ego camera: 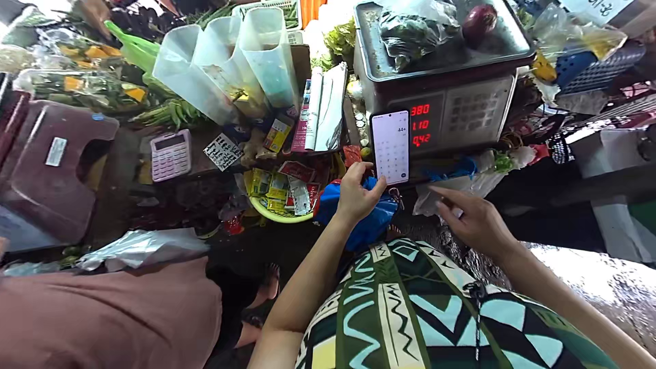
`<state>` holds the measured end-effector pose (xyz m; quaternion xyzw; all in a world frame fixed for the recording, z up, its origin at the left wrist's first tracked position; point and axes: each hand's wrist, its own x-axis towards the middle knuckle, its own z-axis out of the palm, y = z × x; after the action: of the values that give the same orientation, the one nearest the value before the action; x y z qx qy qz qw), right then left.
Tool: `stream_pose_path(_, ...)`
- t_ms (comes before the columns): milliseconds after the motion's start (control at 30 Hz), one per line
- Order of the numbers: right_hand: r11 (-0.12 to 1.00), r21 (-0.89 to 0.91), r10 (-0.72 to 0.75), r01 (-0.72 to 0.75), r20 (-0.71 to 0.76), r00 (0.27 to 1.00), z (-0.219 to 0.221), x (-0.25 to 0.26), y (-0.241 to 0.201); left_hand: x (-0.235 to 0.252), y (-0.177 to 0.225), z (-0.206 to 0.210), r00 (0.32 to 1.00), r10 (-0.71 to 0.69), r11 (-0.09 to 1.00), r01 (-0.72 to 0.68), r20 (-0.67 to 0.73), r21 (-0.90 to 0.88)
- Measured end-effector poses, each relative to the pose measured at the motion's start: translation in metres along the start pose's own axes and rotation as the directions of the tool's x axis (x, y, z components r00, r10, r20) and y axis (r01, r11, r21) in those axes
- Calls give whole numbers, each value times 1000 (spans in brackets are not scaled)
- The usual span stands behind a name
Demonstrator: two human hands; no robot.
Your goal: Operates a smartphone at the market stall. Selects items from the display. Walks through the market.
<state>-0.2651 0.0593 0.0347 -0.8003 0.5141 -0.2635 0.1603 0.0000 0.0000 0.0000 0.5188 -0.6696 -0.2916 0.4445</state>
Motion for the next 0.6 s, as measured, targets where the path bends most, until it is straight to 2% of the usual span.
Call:
stream_pose_path(100, 994, -24, -110, 108, -115, 987, 25, 34, -11, 0, -1, 3, 1000, 14, 1000, -14, -28, 26)
stream_pose_path(200, 989, -12, -146, 147, -194, 970, 42, 47, -16, 0, 0, 3, 999, 6, 999, -4, -41, 34)
stream_pose_path(600, 983, -119, -163, 142, -195, 967, 54, 55, -15, 0, 0, 3, 998, 36, 998, -33, -45, 61)
